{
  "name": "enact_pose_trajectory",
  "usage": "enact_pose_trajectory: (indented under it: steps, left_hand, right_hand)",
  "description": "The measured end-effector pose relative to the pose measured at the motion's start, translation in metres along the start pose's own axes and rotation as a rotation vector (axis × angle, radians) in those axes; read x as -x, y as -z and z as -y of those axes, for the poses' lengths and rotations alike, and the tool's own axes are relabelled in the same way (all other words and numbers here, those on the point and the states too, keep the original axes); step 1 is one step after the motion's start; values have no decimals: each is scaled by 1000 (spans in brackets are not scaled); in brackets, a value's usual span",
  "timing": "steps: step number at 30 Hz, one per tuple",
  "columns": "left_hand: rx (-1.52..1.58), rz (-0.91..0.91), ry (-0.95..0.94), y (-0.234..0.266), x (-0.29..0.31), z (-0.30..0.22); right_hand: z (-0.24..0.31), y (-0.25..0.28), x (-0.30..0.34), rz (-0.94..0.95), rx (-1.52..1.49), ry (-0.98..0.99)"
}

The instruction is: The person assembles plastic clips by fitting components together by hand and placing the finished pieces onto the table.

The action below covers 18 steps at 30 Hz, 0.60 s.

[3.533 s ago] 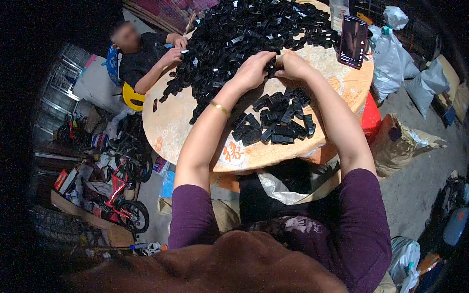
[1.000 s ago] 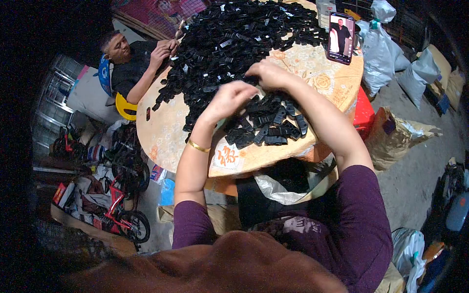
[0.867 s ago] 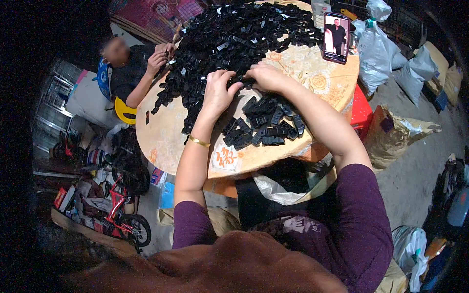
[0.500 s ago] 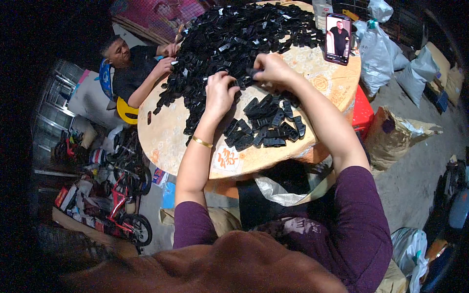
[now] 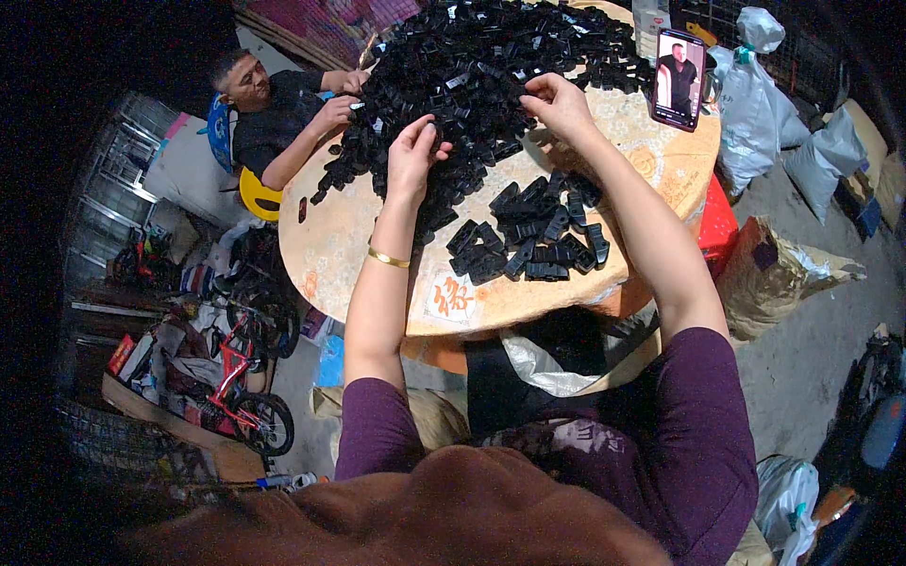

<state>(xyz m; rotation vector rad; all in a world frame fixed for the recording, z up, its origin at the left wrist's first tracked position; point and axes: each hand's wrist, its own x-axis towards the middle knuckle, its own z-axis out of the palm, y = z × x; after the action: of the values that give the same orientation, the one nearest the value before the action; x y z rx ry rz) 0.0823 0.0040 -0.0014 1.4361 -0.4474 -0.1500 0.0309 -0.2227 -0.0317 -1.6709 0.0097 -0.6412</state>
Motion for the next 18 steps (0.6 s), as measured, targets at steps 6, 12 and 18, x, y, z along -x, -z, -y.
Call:
enact_pose_trajectory:
  steps: [6,12,18]
  left_hand:
    - [-1206,-154,-822,-31,-5,1]
    - [-1480,289,-702,-80,-30,19]
    - [-1394,124,-589,-85,-47,27]
  right_hand:
    - [-5,1,4,-65,349,132]
    - [0,-2,7,-78,343,203]
    - [2,-3,7,-17,286,159]
